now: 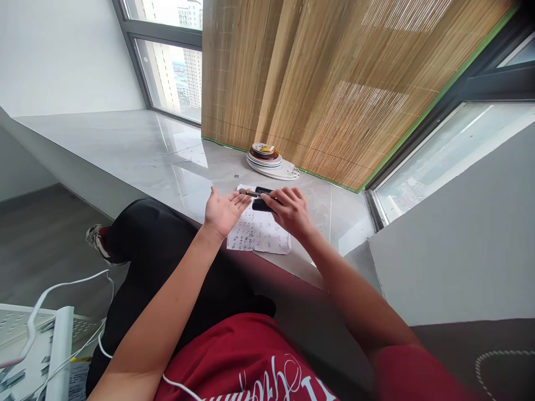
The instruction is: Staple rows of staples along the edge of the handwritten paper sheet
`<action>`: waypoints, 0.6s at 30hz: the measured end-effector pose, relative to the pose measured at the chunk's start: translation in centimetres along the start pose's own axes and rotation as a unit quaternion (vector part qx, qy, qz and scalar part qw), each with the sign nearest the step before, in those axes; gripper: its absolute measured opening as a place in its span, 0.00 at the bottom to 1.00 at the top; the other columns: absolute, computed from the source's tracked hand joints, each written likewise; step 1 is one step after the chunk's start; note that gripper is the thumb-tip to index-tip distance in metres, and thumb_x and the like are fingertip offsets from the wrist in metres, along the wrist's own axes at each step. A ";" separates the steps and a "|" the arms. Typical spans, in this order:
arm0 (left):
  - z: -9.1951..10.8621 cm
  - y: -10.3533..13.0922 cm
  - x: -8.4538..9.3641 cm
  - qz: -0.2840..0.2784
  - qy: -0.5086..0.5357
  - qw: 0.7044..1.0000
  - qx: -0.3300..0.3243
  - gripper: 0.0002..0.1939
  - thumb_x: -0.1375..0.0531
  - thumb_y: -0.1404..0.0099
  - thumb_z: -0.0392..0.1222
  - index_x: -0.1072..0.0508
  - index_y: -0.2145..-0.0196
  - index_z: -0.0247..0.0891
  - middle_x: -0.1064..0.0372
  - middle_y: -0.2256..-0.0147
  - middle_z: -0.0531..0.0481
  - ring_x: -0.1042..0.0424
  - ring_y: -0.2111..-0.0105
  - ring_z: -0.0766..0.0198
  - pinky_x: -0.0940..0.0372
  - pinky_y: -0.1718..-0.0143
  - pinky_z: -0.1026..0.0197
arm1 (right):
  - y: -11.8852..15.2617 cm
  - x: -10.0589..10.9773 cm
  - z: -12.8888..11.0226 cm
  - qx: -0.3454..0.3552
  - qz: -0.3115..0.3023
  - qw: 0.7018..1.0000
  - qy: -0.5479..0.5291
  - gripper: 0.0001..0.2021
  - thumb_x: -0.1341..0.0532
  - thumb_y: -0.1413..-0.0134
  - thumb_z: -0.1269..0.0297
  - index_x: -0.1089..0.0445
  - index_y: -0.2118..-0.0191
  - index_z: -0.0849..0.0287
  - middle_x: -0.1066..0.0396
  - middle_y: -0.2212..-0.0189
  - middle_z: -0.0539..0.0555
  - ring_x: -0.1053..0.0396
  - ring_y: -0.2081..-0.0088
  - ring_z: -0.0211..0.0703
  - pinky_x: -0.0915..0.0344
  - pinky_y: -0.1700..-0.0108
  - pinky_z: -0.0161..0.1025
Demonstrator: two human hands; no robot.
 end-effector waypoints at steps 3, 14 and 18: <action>-0.2 0.2 -0.6 -0.012 0.051 0.999 0.008 0.41 0.67 0.19 0.63 0.32 0.36 0.29 0.27 0.42 0.28 0.27 0.38 0.45 0.26 0.38 0.43 | 0.1 -0.5 -0.9 0.031 -0.033 0.998 0.031 0.17 0.43 0.28 0.71 0.24 0.43 0.47 0.22 0.54 0.55 0.31 0.54 0.50 0.40 0.49 0.48; 0.2 0.5 0.0 -0.021 0.035 0.999 -0.007 0.37 0.65 0.17 0.60 0.31 0.38 0.28 0.30 0.37 0.29 0.30 0.34 0.51 0.30 0.34 0.51 | 0.5 -0.3 2.8 -0.203 0.074 0.973 -0.081 0.11 0.37 0.39 0.69 0.20 0.54 0.54 0.24 0.60 0.55 0.30 0.57 0.50 0.37 0.54 0.45; 0.9 0.6 0.1 -0.006 -0.004 0.999 -0.042 0.36 0.64 0.18 0.61 0.29 0.39 0.33 0.30 0.36 0.32 0.31 0.33 0.50 0.31 0.33 0.49 | 1.5 -3.2 4.7 -0.342 -0.042 0.909 -0.236 0.07 0.31 0.49 0.61 0.22 0.65 0.59 0.30 0.72 0.48 0.35 0.69 0.40 0.42 0.66 0.37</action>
Point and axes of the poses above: each hand's wrist, its own y-axis away from the middle knuckle, its own x-axis out of the back of the hand, z = x × y, the point moved 7 cm from there along -y, towards the middle knuckle
